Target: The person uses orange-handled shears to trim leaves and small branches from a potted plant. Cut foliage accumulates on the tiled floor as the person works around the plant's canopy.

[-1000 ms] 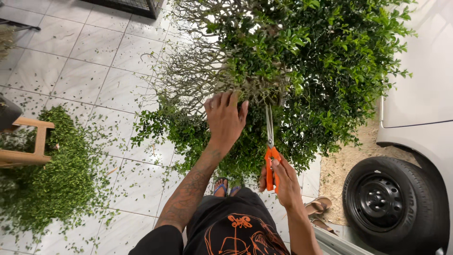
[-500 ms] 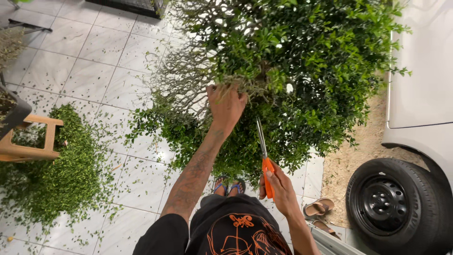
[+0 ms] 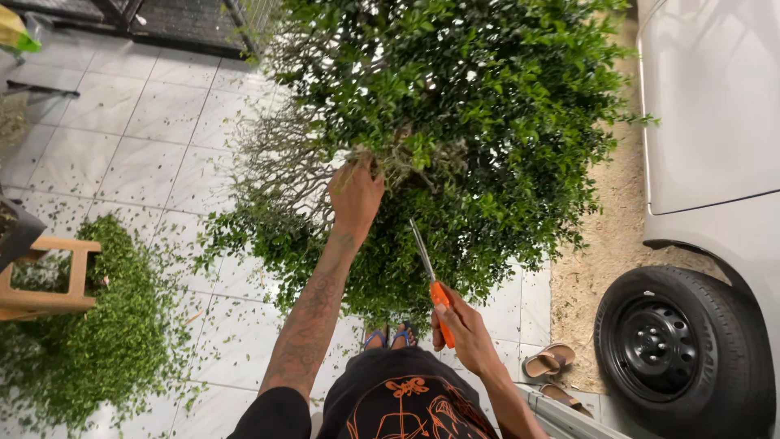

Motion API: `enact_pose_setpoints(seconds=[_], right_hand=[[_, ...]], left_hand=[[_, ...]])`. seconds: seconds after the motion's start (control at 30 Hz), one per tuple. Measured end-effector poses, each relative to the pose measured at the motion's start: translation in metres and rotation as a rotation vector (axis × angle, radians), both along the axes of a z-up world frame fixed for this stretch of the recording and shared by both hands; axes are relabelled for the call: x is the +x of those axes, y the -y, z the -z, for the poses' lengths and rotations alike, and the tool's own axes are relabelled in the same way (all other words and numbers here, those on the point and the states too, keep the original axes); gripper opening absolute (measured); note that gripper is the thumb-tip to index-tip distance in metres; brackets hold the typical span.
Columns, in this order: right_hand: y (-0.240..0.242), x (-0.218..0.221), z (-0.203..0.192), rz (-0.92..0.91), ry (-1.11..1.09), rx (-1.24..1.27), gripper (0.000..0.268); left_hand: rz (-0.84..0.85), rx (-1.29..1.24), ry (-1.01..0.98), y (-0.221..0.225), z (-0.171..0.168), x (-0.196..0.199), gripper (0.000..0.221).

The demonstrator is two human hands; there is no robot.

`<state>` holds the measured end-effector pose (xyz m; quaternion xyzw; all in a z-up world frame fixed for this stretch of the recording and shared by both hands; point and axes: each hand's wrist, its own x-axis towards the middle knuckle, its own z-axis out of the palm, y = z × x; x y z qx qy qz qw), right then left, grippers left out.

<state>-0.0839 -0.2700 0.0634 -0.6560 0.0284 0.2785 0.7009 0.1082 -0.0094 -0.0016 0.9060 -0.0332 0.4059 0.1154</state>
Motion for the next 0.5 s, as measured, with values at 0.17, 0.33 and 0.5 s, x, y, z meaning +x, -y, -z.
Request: enact_pose_setpoints(seconds=[0.17,0.33,0.5], right_hand=[[0.006,0.000,0.007,0.019,-0.021,0.045,0.068],[0.010,-0.001,0.010,0.014,-0.028,0.054,0.065],[0.010,-0.002,0.006,0.008,-0.027,0.020,0.067]], left_hand=[[-0.075,-0.228,-0.390,0.014,-0.037,-0.008,0.031],[-0.117,-0.192,-0.321,0.015,-0.023,-0.007,0.024],[-0.152,-0.215,-0.209,0.011,-0.013,-0.008,0.041]])
